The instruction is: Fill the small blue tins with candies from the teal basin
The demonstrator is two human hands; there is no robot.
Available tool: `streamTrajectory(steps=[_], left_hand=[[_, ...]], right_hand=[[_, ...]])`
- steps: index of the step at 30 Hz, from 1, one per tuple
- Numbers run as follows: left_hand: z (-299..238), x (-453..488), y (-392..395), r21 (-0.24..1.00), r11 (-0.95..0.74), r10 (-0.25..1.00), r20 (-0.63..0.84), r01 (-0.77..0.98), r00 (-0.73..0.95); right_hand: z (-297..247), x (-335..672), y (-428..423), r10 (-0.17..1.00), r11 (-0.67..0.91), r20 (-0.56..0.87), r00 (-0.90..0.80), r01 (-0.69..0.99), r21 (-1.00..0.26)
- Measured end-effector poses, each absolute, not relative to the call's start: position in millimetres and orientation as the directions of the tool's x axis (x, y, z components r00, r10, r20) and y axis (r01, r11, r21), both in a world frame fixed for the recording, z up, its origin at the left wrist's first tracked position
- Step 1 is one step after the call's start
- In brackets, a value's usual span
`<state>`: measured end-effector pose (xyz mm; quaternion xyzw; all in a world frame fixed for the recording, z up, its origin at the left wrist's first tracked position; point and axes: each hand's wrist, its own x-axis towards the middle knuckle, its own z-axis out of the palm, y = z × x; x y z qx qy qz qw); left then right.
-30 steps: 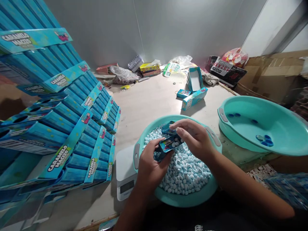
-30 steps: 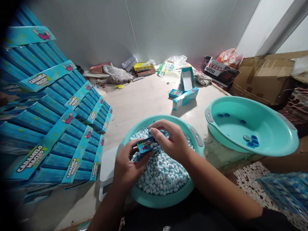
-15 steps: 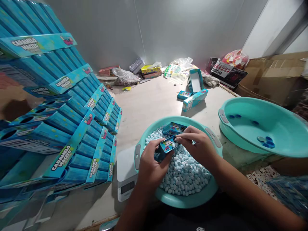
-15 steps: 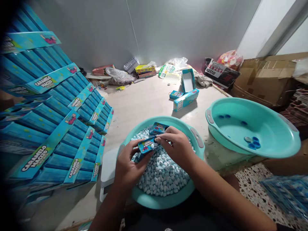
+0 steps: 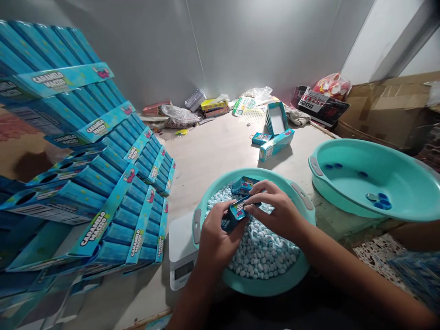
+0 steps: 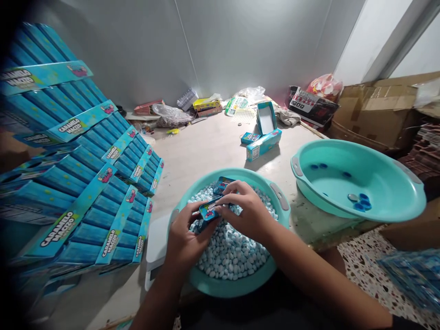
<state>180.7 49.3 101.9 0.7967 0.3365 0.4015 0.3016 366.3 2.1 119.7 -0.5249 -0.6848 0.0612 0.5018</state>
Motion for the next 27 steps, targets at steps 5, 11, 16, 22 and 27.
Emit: streamTrajectory(steps=[5,11,16,22,27], left_hand=[[100.0,181.4,49.5,0.750,-0.565,0.810,0.424,0.343,0.406],[97.3,181.2,49.7,0.773,-0.541,0.823,0.404,0.331,0.399],[98.8,180.2,48.8,0.764,-0.548,0.816,0.400,0.341,0.416],[100.2,179.7,46.2,0.782,-0.530,0.825,0.385,0.329,0.415],[101.1,179.5,45.1,0.806,-0.496,0.842,0.355,0.322,0.406]], right_hand=[[117.7,372.9,4.8,0.815,0.373,0.559,0.153,0.600,-0.708],[117.8,370.4,2.2,0.842,0.292,0.495,0.214,0.591,-0.752],[119.0,363.5,0.0,0.832,0.335,0.546,0.093,0.701,-0.630],[120.7,363.7,-3.8,0.851,0.359,0.522,0.046,0.676,-0.644],[122.1,361.6,-7.7,0.838,0.384,0.546,-0.002,0.711,-0.588]])
